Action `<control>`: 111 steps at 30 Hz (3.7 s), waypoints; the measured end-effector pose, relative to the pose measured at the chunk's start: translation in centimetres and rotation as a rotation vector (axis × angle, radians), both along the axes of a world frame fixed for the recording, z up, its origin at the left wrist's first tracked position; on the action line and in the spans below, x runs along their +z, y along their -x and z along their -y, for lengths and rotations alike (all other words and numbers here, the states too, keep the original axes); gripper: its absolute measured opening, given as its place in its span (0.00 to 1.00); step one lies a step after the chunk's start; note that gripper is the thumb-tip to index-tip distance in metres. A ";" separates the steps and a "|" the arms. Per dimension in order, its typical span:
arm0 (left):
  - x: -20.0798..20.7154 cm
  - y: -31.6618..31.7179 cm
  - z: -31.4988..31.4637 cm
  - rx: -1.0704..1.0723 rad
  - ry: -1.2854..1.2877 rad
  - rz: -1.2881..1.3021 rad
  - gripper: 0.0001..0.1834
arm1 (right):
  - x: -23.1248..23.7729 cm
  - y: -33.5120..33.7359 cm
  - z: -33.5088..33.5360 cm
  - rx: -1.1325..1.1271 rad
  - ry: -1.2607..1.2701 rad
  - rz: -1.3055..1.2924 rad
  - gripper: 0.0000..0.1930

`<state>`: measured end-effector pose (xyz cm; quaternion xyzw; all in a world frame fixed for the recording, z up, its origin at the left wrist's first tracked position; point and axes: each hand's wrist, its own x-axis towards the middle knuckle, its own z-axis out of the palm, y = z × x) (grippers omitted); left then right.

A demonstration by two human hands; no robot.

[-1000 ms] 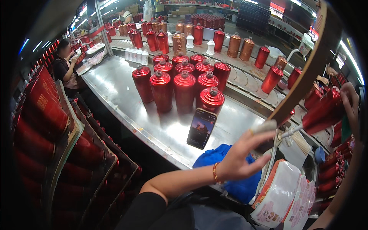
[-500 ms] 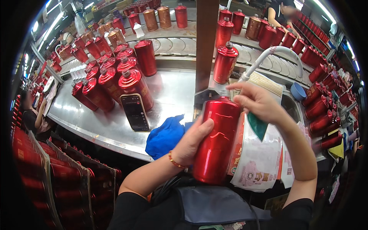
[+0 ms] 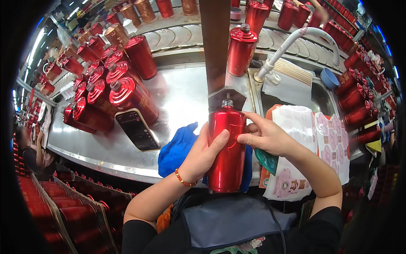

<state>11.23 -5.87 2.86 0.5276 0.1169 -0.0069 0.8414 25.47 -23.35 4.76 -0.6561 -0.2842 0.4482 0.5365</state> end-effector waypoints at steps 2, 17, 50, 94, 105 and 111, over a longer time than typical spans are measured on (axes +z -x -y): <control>-0.2 -0.6 -0.2 -0.012 0.035 -0.001 0.34 | 0.0 -0.1 0.2 -0.025 0.022 0.032 0.41; -2.5 -0.6 1.4 0.199 -0.243 0.113 0.25 | 1.3 2.5 21.5 -0.503 0.572 0.370 0.15; -4.3 -1.7 0.9 0.245 -0.111 0.243 0.25 | -7.9 14.7 23.9 -1.323 0.116 0.008 0.18; -4.1 -1.4 0.9 0.197 -0.091 0.252 0.25 | 1.4 15.8 19.1 -0.833 0.645 1.389 0.07; -4.1 -1.3 0.8 0.208 -0.163 0.267 0.30 | 6.1 0.6 16.8 -0.699 0.163 0.555 0.12; -4.5 -1.1 0.6 0.227 -0.224 0.268 0.34 | -1.2 -15.8 18.6 -0.772 0.119 0.375 0.13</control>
